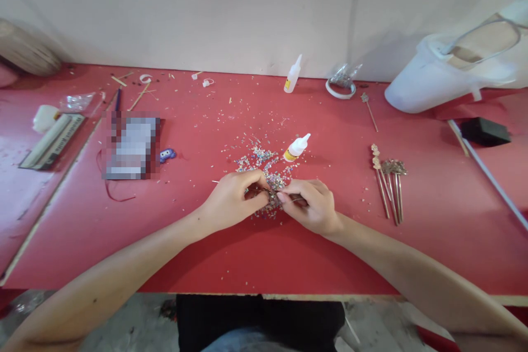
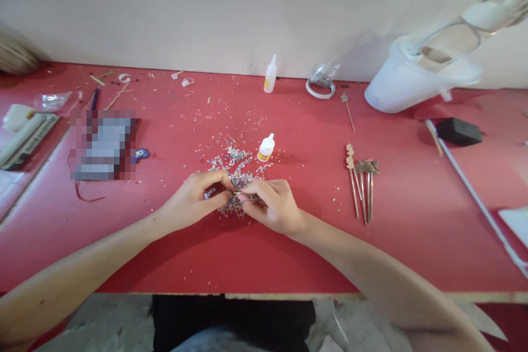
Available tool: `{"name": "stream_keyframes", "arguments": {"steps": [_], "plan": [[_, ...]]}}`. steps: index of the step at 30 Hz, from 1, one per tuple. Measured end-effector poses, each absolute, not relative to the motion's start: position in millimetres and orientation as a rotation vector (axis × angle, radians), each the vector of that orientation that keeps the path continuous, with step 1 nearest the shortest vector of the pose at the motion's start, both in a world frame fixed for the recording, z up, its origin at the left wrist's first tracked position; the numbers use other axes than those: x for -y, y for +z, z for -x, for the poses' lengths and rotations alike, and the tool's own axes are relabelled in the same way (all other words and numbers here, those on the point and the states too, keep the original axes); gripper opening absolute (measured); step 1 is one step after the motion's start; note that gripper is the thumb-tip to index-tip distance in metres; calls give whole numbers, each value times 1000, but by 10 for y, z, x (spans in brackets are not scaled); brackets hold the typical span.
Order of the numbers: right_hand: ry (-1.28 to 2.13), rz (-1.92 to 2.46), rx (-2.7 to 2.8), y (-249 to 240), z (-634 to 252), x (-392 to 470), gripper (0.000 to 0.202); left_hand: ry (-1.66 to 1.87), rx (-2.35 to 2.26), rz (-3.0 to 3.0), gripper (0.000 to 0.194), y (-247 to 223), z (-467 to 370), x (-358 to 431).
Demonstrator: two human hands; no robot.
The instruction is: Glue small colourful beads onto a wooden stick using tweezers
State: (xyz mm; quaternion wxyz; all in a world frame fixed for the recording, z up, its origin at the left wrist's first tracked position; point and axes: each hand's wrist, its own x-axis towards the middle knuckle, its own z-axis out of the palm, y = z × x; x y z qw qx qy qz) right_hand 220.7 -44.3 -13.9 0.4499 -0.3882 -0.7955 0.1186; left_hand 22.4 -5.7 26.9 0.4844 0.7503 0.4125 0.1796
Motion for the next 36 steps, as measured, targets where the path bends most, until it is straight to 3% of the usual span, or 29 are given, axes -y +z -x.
{"name": "stream_keyframes", "arguments": {"steps": [8,17,23,28,36], "plan": [[404,1208,1842,-49,-2194,435,23,610,-903,-2263,11,204,-189,-18],[743,1249,1913,-93,-2220,371,23,786,-806,-2758,13,196,-105,-164],[837,1343,1619,-85,-2234,337,35,1068,-632,-2669,10,74,-68,-207],[906,1300,1500,-70,-2243,350,34,872,-740,-2513,22,-8,-107,-186],[938,1247,1834,-73,-2228,388,21,655,-844,-1777,35,88,-165,-118]]}}
